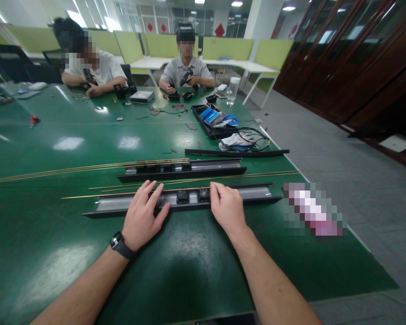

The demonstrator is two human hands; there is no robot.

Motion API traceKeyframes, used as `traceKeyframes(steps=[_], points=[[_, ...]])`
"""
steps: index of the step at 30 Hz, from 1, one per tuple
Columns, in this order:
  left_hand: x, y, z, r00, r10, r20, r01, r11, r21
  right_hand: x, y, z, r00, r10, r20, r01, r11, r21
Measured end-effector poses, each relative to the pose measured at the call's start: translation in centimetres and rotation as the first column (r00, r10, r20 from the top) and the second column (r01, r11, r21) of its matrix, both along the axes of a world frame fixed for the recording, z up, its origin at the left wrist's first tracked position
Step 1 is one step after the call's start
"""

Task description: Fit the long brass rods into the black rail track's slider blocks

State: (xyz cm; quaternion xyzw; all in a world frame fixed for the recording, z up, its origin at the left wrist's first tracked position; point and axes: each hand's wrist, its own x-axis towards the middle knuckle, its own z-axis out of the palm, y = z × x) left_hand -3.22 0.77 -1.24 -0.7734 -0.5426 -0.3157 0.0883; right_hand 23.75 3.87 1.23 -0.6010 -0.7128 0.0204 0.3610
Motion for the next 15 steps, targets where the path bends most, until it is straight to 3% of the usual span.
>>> traceKeyframes(steps=[5, 15], points=[[-0.01, -0.01, 0.02, 1.0, 0.0, -0.005, 0.0, 1.0, -0.001, 0.18, 0.07, 0.01, 0.998, -0.066, -0.021, 0.066, 0.998, -0.01], [0.09, -0.03, 0.05, 1.0, -0.003, 0.007, 0.003, 1.0, -0.002, 0.23, 0.43, -0.6, 1.0, -0.019, -0.021, 0.019, 1.0, 0.019]])
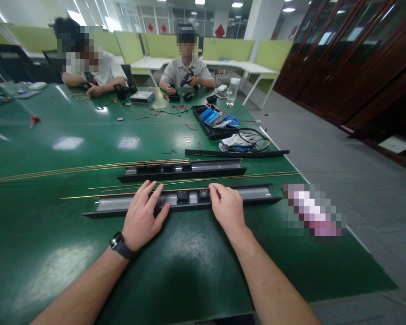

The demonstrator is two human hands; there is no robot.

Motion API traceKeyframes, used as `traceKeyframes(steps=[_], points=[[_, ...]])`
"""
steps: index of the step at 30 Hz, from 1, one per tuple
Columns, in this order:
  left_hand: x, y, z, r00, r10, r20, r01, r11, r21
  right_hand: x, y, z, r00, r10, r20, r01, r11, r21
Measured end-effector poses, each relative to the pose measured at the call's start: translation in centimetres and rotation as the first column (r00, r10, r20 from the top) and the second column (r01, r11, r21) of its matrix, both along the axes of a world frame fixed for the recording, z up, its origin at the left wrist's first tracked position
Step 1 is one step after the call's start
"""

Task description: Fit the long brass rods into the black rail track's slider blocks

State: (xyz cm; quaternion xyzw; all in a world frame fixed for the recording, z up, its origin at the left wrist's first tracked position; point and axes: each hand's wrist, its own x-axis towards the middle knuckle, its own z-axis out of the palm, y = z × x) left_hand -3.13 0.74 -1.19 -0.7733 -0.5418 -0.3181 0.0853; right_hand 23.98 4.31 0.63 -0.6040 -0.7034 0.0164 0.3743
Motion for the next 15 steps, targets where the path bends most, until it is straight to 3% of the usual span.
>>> traceKeyframes(steps=[15], points=[[-0.04, -0.02, 0.03, 1.0, 0.003, -0.011, -0.003, 1.0, 0.001, -0.72, -0.13, 0.1, 0.997, 0.033, -0.066, -0.033, 0.999, 0.013]])
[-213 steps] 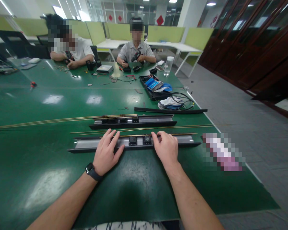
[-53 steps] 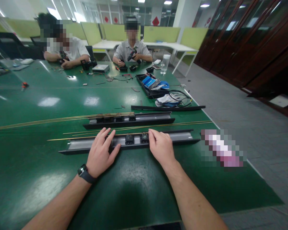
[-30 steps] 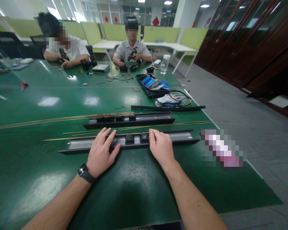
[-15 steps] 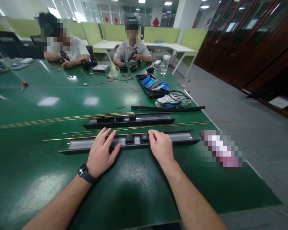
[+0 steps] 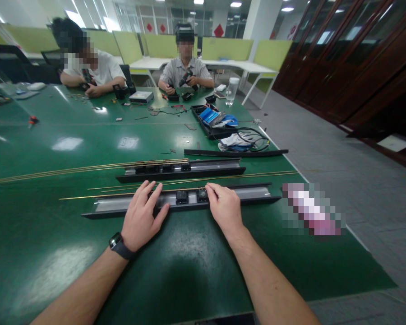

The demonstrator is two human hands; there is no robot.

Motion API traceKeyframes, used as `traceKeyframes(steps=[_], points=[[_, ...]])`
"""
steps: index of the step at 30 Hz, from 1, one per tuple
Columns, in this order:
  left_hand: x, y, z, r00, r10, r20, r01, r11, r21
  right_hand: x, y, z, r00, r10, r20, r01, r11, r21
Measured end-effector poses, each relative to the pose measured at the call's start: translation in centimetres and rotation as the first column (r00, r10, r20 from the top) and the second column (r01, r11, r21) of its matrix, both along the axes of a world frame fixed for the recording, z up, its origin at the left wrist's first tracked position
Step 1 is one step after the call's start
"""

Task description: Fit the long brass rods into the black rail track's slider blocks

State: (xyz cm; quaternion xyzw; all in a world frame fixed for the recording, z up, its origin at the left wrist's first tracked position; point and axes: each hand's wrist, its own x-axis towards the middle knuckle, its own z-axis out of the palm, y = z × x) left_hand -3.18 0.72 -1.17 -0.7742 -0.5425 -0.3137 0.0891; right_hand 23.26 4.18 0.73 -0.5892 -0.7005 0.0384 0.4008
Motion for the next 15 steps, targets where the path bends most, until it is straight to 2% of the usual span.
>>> traceKeyframes(steps=[15], points=[[-0.05, 0.08, -0.09, 1.0, -0.001, 0.001, 0.001, 1.0, 0.005, 0.75, 0.4, -0.02, 0.992, -0.101, 0.072, 0.1, 0.995, 0.009]])
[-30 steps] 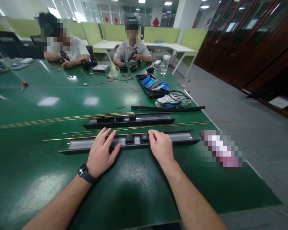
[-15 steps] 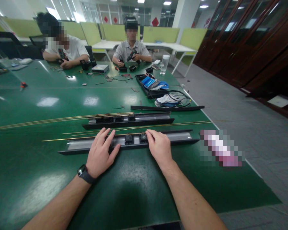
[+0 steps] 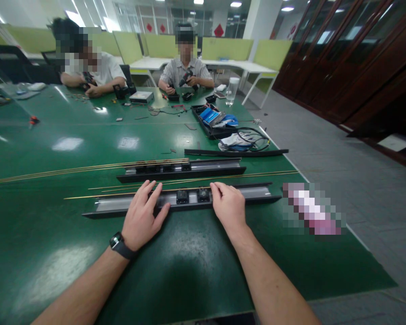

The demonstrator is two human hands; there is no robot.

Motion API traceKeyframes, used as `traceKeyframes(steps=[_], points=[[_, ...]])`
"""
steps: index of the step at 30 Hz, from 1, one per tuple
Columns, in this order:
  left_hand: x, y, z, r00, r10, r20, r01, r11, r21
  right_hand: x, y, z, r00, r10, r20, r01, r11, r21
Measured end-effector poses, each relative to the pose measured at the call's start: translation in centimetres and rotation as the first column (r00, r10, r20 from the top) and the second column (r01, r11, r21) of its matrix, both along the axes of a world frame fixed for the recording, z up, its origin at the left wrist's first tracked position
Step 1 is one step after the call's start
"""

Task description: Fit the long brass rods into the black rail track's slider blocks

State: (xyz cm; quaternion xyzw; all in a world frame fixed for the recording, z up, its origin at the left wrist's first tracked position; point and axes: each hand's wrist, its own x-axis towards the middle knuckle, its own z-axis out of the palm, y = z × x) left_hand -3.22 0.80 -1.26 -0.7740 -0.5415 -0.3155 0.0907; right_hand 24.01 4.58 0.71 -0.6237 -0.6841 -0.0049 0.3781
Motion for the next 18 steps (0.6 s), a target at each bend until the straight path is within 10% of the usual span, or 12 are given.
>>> traceKeyframes(steps=[18], points=[[0.04, 0.0, 0.03, 1.0, -0.01, 0.005, 0.01, 1.0, -0.005, -0.19, 0.03, 0.08, 0.99, -0.006, -0.141, -0.013, 0.991, -0.13]])
